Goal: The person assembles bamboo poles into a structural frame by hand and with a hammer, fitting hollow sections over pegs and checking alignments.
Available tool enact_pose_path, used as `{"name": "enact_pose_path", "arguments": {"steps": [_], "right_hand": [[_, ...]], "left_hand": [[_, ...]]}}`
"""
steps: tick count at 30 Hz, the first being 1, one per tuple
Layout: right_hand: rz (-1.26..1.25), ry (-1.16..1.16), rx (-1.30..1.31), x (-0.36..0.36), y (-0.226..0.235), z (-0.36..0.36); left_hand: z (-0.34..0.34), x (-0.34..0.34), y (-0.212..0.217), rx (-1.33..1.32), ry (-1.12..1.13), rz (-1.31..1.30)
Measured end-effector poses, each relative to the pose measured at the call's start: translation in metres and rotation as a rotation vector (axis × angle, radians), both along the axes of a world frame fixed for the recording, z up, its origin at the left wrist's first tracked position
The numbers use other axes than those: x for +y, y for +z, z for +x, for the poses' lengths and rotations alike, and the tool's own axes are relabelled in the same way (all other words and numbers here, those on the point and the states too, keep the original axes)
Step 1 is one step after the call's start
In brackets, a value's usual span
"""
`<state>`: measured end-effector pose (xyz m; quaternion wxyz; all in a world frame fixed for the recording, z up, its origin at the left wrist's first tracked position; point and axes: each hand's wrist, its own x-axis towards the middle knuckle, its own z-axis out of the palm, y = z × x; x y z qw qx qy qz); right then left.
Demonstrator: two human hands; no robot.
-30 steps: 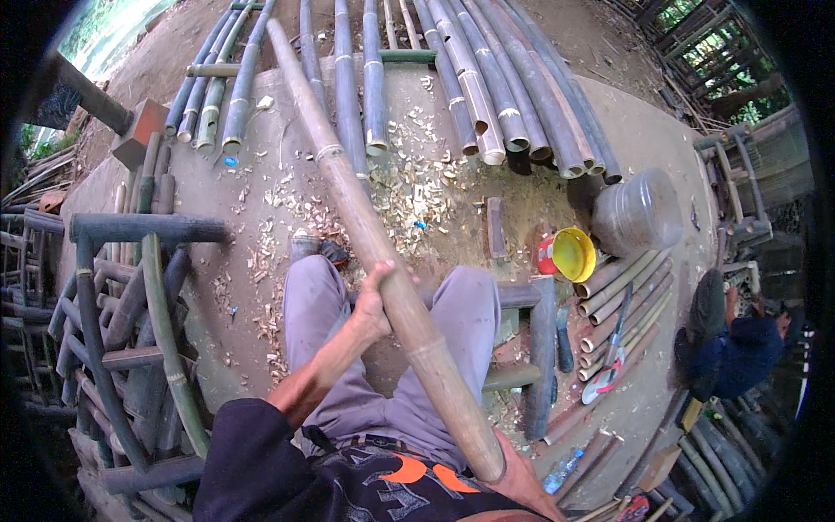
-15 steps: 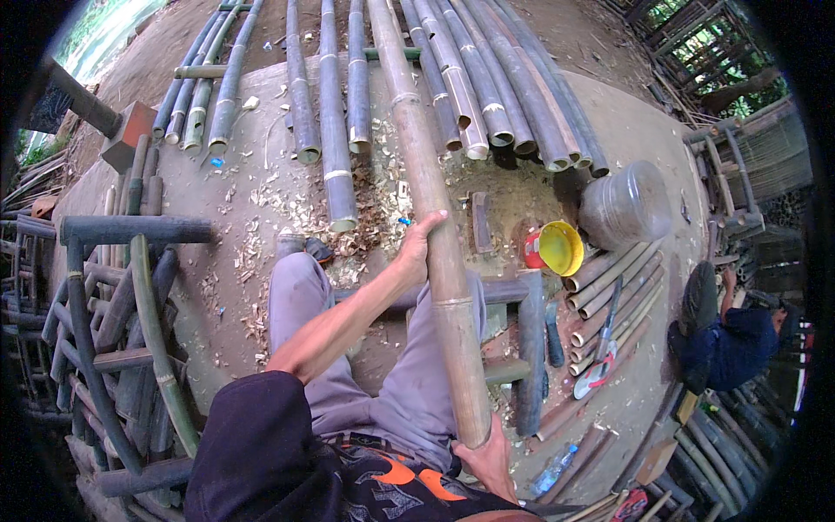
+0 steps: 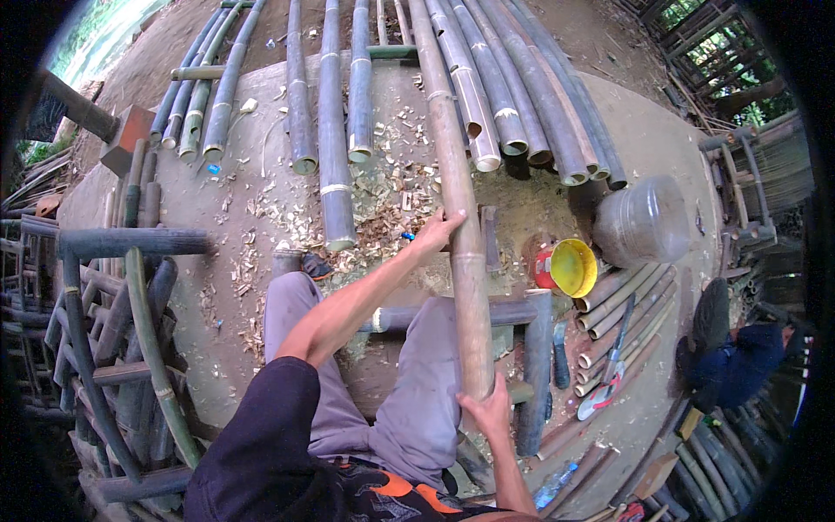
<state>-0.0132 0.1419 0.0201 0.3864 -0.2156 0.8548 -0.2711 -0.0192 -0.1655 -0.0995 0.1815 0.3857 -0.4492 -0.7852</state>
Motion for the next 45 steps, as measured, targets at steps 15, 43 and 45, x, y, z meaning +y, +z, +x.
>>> {"name": "enact_pose_path", "arguments": {"steps": [15, 43, 45], "right_hand": [[-0.218, 0.032, -0.091, -0.233, -0.109, -0.137], [-0.368, -0.229, 0.585, -0.384, -0.115, -0.127], [-0.329, -0.216, 0.533, -0.385, -0.109, -0.12]], "left_hand": [[0.171, -0.024, 0.05, -0.564, 0.391, -0.936], [0.194, -0.209, -0.025, -0.848, 0.468, -0.848], [0.195, -0.23, -0.044, -0.918, 0.574, -0.768]]}}
